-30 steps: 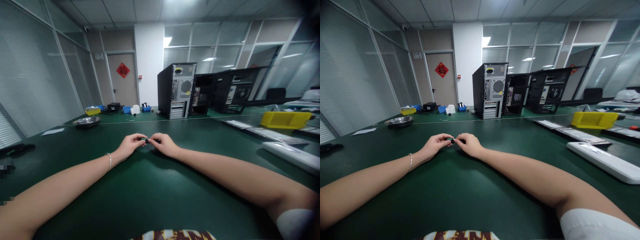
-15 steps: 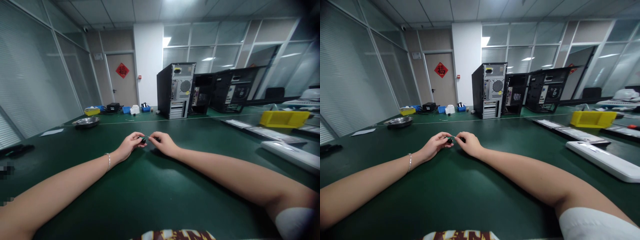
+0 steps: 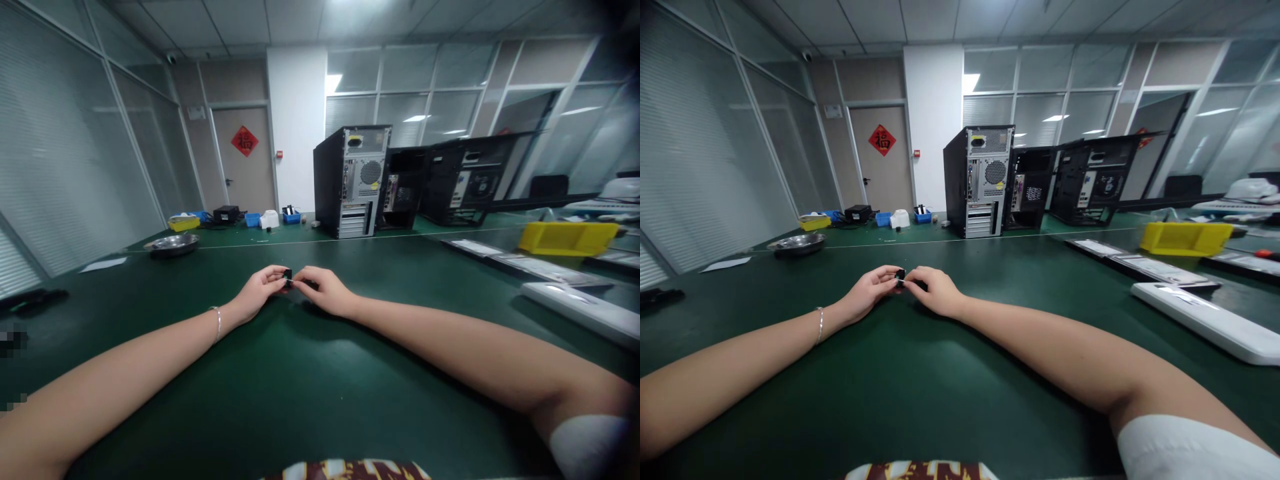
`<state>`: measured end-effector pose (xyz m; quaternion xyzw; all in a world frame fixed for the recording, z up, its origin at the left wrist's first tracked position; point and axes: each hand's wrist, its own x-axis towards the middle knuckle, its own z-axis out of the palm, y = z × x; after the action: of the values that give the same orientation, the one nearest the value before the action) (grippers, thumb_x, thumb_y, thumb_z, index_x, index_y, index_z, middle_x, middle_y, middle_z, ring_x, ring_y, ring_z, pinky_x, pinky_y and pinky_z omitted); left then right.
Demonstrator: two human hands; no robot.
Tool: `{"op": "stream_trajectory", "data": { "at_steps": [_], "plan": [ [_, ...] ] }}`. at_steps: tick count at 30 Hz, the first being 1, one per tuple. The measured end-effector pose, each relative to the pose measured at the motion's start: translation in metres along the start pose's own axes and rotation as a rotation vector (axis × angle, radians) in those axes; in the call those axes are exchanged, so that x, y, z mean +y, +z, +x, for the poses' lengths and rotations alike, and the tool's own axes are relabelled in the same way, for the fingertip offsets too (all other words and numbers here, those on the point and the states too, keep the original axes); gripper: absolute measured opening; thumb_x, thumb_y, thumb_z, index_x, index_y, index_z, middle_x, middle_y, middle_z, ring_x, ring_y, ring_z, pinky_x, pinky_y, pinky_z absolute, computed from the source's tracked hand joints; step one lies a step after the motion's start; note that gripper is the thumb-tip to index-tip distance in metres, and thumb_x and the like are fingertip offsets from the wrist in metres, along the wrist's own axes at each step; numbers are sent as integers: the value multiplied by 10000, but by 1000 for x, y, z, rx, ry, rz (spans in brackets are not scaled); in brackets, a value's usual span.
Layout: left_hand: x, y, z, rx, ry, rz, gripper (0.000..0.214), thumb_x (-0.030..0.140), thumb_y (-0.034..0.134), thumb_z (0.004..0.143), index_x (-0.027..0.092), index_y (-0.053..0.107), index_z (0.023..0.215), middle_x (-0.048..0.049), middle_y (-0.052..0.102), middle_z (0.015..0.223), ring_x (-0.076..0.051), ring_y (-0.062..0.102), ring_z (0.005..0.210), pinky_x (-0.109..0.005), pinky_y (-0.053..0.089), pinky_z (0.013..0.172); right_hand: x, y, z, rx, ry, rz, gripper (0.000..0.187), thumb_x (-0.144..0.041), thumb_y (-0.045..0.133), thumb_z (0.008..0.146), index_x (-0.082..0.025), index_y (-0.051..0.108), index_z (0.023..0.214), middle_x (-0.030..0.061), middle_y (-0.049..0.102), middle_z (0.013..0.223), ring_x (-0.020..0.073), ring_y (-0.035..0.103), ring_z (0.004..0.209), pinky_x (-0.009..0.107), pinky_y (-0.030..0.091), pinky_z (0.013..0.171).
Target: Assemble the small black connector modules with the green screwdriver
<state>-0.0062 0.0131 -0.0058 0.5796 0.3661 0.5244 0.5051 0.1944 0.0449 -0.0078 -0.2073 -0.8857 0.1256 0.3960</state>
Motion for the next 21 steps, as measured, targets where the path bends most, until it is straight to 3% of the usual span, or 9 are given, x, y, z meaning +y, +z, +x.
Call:
{"op": "stream_trajectory", "data": {
  "at_steps": [9,14,21],
  "plan": [
    [-2,-3,1,13,93,251,307,316,673,822,182,753,1086,-86,732,1046,-199,614,856,-322,459,795,5,0,1,93,202,-121,189,-267,544,967,-209,701,881,35,712,896,177,629,875,285,450,807],
    [0,-4,-1,35,165,411,281,317,611,863,187,768,1057,-84,739,1023,-207,615,834,-334,472,806,1,-1,1,59,206,-168,192,-278,557,957,-211,722,884,33,692,860,171,616,835,275,437,754],
    [10,3,-7,13,217,559,285,301,542,915,196,744,1087,-82,725,1065,-242,633,956,-367,483,881,-3,-1,0,26,211,-221,198,-287,565,954,-216,738,886,40,694,893,178,619,877,272,424,735]
  ]
}}
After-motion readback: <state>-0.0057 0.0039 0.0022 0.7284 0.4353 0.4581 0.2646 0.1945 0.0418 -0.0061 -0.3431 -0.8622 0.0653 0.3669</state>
